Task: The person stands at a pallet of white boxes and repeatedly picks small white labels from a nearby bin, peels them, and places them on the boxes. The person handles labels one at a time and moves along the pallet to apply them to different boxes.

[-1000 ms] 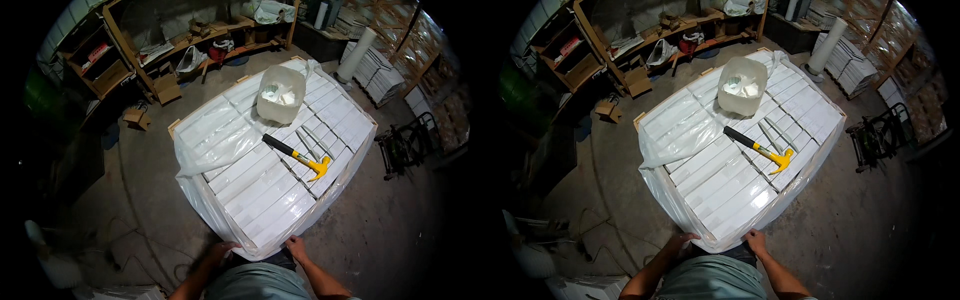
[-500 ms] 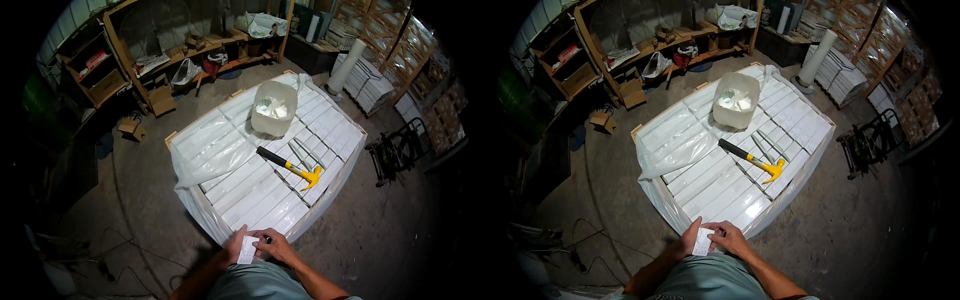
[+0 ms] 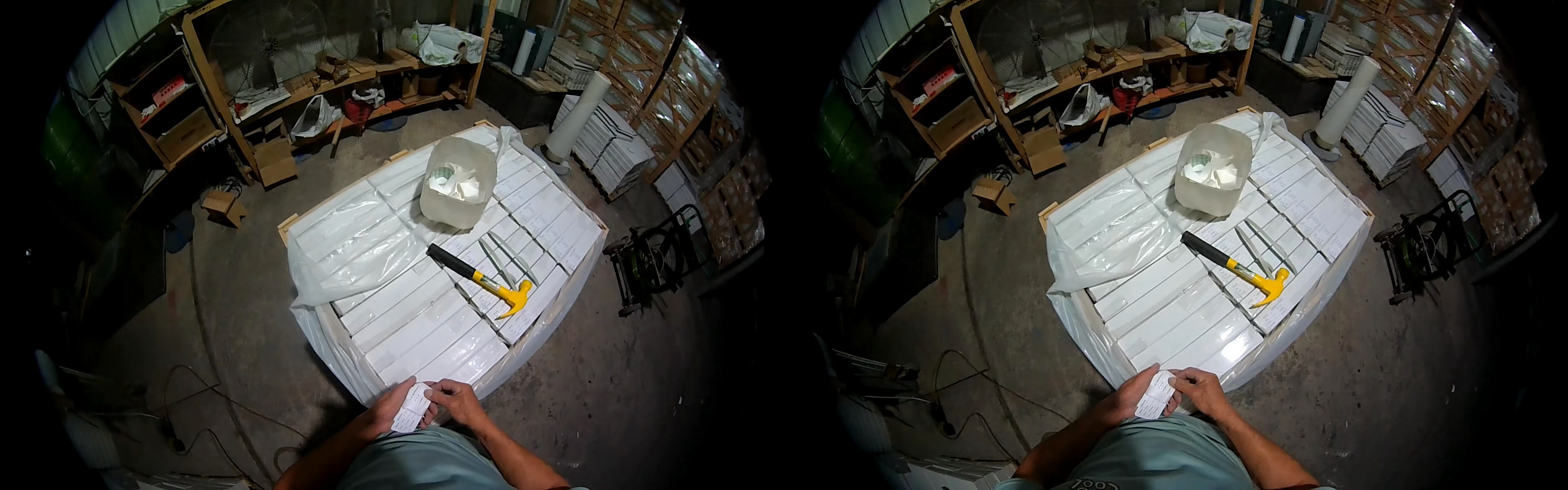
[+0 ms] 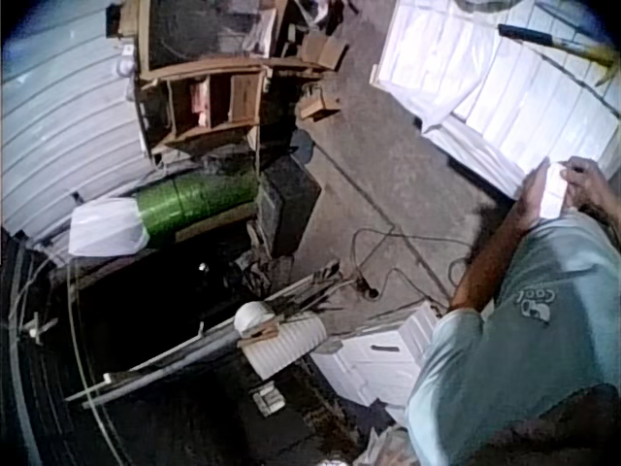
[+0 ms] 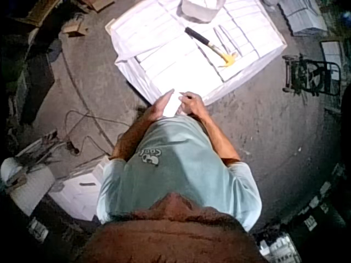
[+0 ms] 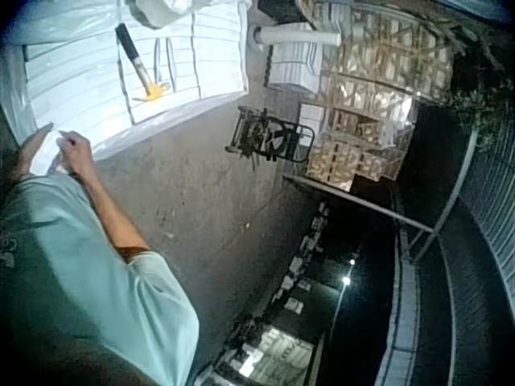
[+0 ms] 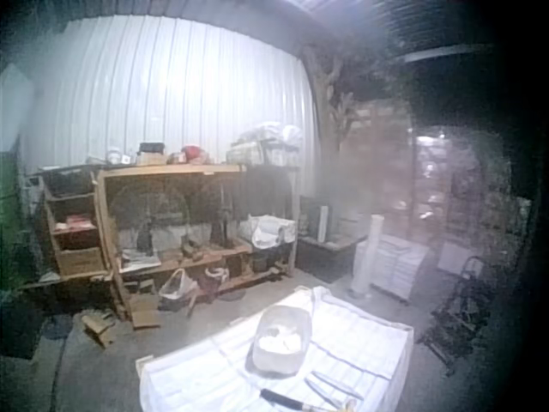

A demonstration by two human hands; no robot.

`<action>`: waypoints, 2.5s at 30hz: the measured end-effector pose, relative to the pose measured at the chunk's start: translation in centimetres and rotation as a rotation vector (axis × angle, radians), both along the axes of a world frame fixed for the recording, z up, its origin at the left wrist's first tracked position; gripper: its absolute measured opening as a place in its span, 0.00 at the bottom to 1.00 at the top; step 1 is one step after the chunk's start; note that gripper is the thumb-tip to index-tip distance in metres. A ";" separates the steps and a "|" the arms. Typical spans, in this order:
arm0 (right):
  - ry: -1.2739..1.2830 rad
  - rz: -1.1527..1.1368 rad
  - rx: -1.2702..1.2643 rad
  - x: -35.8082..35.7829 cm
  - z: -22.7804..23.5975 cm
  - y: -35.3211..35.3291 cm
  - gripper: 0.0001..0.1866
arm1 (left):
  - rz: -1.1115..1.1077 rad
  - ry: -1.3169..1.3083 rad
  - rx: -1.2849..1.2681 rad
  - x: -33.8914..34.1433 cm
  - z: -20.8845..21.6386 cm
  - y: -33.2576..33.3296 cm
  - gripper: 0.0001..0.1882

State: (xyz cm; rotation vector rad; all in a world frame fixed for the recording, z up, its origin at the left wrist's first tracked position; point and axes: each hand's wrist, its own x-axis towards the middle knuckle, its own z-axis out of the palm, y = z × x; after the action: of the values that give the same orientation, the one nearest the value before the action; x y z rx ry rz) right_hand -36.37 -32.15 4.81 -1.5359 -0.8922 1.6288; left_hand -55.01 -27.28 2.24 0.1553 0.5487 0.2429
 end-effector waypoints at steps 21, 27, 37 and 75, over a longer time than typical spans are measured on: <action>-0.099 -0.229 0.013 0.1 0.6 0.7 0.15 | 0.104 0.166 0.122 -0.6 -2.1 1.0 0.19; -0.070 -0.128 0.033 -0.1 1.0 0.3 0.13 | -0.144 0.493 0.507 0.2 -4.5 0.6 0.24; 0.419 -0.202 -0.207 1.1 1.4 0.7 0.15 | -0.078 0.269 0.290 -0.4 1.8 1.2 0.17; -0.001 -0.026 -0.103 1.5 0.1 0.3 0.14 | -0.173 0.421 0.532 0.1 -0.2 0.6 0.20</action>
State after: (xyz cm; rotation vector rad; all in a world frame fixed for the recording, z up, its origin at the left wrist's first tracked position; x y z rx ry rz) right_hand -34.85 -31.90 4.94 -1.6112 -0.7958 1.6783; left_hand -54.91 -26.67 2.05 0.7800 0.8748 0.1831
